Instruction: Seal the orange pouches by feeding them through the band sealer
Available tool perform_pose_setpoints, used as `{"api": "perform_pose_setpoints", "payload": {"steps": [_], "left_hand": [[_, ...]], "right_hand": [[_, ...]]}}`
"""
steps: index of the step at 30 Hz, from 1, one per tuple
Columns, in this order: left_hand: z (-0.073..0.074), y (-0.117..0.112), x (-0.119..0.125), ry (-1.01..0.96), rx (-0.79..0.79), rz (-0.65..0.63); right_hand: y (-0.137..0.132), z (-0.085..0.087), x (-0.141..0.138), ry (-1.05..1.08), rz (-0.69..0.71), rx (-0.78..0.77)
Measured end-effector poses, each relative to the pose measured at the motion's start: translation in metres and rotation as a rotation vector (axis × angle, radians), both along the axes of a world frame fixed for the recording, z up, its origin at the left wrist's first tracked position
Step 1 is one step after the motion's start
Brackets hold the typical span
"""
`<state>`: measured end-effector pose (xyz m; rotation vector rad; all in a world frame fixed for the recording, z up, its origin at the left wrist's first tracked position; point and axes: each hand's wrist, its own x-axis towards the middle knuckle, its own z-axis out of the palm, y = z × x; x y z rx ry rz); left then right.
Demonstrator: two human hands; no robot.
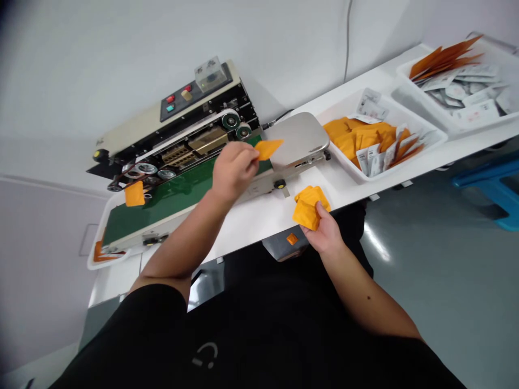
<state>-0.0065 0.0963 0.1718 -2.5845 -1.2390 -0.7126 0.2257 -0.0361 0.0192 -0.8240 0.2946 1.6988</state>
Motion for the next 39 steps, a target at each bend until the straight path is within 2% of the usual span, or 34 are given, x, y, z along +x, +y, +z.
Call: {"api": "perform_pose_setpoints", "payload": {"steps": [3,6,12,19,21,24,25,27,29,31,33,35,37,39], "left_hand": [[0.01,0.036,-0.01,0.1,0.022,0.152],[0.013,0.059,-0.016,0.138,0.014,0.185],[0.016,0.071,-0.018,0.187,-0.058,0.281],[0.023,0.063,-0.036,0.224,-0.004,0.369],[0.028,0.048,-0.041,0.227,0.019,0.399],[0.029,0.004,-0.044,0.165,0.051,0.377],[0.025,-0.016,-0.042,0.123,0.045,0.337],[0.007,-0.058,-0.035,0.008,-0.013,0.227],[-0.021,-0.096,-0.026,-0.154,-0.156,0.153],[-0.053,-0.126,-0.017,-0.336,-0.323,0.125],[-0.082,-0.143,-0.01,-0.493,-0.422,0.118],[-0.101,-0.15,-0.005,-0.574,-0.428,0.1],[-0.112,-0.151,-0.002,-0.547,-0.364,0.023],[-0.117,-0.149,0.001,-0.438,-0.281,-0.136]], "right_hand": [[-0.001,-0.001,0.001,0.008,0.004,-0.003],[-0.001,-0.001,0.003,0.016,-0.003,-0.003],[-0.001,0.005,0.009,0.029,-0.023,-0.03],[-0.005,-0.003,0.012,-0.012,-0.013,0.05],[-0.007,-0.003,0.012,-0.02,-0.008,0.075],[-0.011,0.002,0.008,-0.035,-0.004,0.101],[-0.013,0.004,0.006,-0.043,0.0,0.108],[-0.016,0.009,0.001,-0.072,0.011,0.126],[-0.019,0.014,-0.005,-0.117,0.031,0.154],[-0.022,0.018,-0.012,-0.152,0.066,0.191],[-0.025,0.021,-0.02,-0.168,0.112,0.226],[-0.027,0.023,-0.026,-0.178,0.148,0.244],[-0.029,0.025,-0.032,-0.189,0.154,0.24],[-0.03,0.026,-0.037,-0.192,0.138,0.234]]}}
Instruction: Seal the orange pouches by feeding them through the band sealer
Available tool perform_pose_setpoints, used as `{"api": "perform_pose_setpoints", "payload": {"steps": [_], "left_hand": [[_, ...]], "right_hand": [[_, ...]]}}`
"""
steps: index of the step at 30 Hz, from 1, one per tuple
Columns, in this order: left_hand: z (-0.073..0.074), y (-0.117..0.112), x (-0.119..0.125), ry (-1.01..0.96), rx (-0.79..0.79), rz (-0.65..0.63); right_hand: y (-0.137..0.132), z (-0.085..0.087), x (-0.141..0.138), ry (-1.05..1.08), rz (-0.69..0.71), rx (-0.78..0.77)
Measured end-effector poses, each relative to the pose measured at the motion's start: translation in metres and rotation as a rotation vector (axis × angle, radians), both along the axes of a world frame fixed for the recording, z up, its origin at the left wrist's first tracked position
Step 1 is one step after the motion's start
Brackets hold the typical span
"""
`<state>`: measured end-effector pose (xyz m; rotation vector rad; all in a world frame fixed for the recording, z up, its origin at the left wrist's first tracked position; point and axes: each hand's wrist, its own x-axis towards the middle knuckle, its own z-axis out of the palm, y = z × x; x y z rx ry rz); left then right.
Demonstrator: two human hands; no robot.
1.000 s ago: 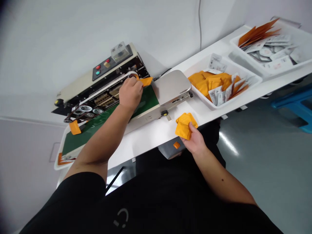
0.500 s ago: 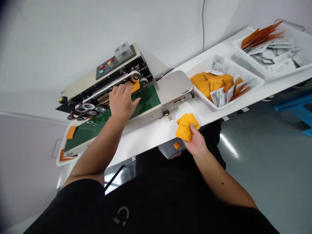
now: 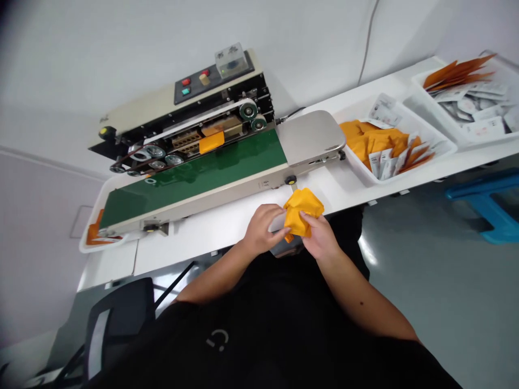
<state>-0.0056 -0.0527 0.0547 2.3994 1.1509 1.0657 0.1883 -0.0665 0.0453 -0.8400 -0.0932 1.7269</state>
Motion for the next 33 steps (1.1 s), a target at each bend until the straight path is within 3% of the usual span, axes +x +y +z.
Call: {"api": "perform_pose_setpoints", "payload": {"steps": [3,5,15,21,33], "left_hand": [[-0.007,0.003,0.006,0.124,0.141,-0.22],[-0.012,0.003,0.009,0.171,0.186,-0.264],[-0.029,0.0,-0.003,0.192,0.18,-0.237],[-0.032,-0.003,-0.01,0.171,0.165,-0.227],[-0.036,-0.006,-0.009,0.12,0.219,-0.2]], "right_hand": [[0.0,0.001,-0.005,0.023,-0.011,0.008],[0.001,0.0,-0.007,0.031,-0.008,0.012],[0.002,-0.007,-0.007,0.067,0.049,-0.022],[0.003,-0.007,-0.011,0.113,0.117,-0.077],[0.002,-0.014,-0.011,0.09,0.12,-0.07]]}}
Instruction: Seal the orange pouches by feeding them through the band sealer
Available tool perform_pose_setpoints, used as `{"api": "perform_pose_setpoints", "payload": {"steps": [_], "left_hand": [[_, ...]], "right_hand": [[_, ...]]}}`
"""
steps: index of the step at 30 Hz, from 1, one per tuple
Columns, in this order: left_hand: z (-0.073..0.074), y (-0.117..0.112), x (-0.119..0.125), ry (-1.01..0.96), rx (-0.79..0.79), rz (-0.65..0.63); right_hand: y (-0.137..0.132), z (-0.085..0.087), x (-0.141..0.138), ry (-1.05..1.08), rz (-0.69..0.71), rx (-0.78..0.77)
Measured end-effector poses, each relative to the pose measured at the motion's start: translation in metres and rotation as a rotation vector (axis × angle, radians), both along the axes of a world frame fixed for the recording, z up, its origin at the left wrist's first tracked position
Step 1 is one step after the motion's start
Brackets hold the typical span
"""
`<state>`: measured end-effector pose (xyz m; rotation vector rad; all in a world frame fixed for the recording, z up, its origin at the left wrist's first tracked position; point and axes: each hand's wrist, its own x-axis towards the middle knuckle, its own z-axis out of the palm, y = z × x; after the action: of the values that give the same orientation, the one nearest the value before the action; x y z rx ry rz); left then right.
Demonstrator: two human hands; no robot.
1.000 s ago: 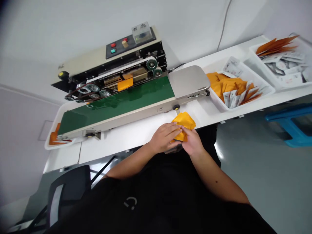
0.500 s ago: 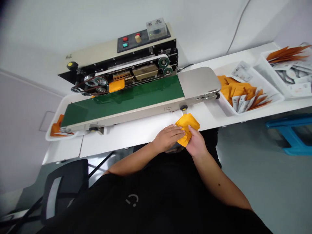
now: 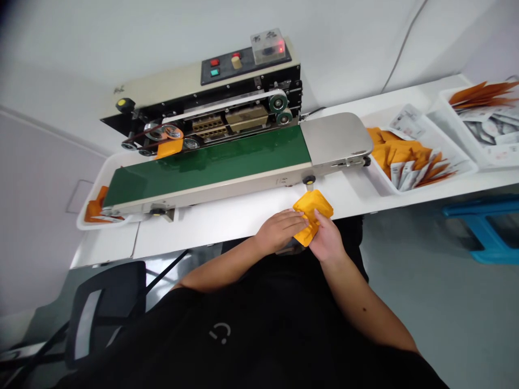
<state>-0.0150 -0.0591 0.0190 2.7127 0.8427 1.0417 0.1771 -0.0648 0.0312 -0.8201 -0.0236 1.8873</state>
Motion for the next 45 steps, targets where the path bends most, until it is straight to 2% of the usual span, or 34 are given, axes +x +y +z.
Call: {"api": "perform_pose_setpoints", "payload": {"steps": [8,12,15,19,23,29,33,36,38,42,45], "left_hand": [[-0.005,0.0,0.001,-0.025,-0.052,-0.029],[-0.001,0.0,0.001,-0.036,-0.062,-0.036],[0.007,0.0,-0.002,-0.093,-0.011,-0.055],[0.026,0.003,-0.01,-0.203,0.143,-0.047],[0.04,0.009,-0.019,-0.276,0.269,-0.001],[0.047,0.016,-0.02,-0.313,0.246,0.011],[0.067,0.024,-0.016,-0.302,0.257,0.106],[0.092,0.043,-0.018,-0.271,0.262,0.131],[0.109,0.063,-0.023,-0.23,0.289,0.145],[0.14,0.118,-0.038,-0.081,0.279,0.27],[0.156,0.161,-0.044,0.028,0.253,0.333]], "right_hand": [[0.0,0.002,0.001,-0.01,-0.017,-0.016],[0.0,-0.001,0.001,-0.03,-0.006,-0.007],[0.0,-0.002,0.002,-0.036,0.013,-0.013],[0.003,-0.002,0.006,-0.019,0.052,0.046],[0.014,-0.005,0.015,-0.078,-0.015,0.109],[0.044,-0.012,0.035,-0.242,-0.101,0.177],[0.069,-0.014,0.046,-0.295,-0.11,0.259],[0.083,-0.019,0.052,-0.264,-0.09,0.271],[0.088,-0.022,0.055,-0.248,-0.048,0.283],[0.092,-0.027,0.06,-0.222,0.01,0.296],[0.093,-0.028,0.062,-0.18,0.023,0.298]]}}
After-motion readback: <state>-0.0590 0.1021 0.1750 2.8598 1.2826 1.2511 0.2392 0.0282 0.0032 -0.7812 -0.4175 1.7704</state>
